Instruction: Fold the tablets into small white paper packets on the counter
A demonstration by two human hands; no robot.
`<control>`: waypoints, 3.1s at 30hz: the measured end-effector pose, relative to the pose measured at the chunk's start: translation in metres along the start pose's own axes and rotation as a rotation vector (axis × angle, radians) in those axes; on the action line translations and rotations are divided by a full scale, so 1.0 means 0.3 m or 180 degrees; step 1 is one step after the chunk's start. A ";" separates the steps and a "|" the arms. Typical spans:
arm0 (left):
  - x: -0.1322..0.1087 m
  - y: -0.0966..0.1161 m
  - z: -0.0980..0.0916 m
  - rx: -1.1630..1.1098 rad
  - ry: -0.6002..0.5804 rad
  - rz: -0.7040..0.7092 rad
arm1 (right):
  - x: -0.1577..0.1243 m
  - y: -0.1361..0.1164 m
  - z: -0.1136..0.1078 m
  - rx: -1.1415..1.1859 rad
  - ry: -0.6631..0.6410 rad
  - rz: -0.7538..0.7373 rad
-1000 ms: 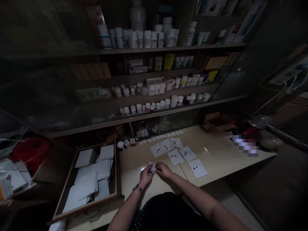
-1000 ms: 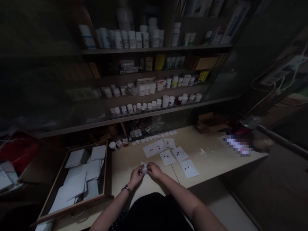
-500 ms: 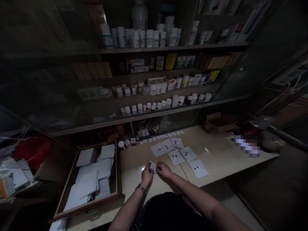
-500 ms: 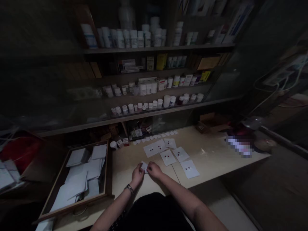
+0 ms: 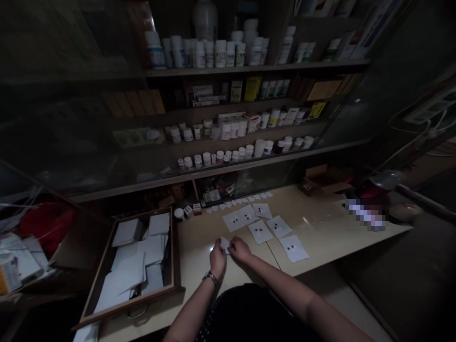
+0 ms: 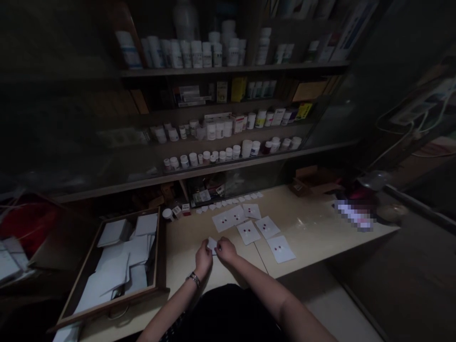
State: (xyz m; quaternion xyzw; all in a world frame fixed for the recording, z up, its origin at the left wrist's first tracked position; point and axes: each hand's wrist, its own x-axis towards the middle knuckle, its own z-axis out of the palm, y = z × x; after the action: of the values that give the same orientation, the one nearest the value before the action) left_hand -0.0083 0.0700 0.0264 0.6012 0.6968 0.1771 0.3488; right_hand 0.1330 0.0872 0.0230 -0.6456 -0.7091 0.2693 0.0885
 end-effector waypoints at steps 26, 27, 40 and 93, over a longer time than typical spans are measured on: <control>-0.088 -0.105 -0.027 0.1831 -0.0791 0.1628 | 0.105 -0.082 -0.058 0.0075 -0.0237 -0.0001; -0.086 -0.105 -0.028 0.1827 -0.0807 0.1612 | 0.121 -0.094 -0.062 0.0047 -0.0339 0.0009; -0.090 -0.122 -0.072 0.1761 -0.1109 0.1707 | 0.180 -0.142 -0.060 -0.0318 -0.0625 -0.0538; -0.081 -0.155 -0.120 0.1636 -0.1201 0.1905 | 0.226 -0.196 -0.087 -0.1269 -0.1067 -0.1761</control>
State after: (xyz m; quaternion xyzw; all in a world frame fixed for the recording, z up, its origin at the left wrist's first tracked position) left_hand -0.0659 0.0429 0.0269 0.8657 0.4374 -0.0217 0.2423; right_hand 0.0842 0.1582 0.0588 -0.3812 -0.8998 0.1938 -0.0868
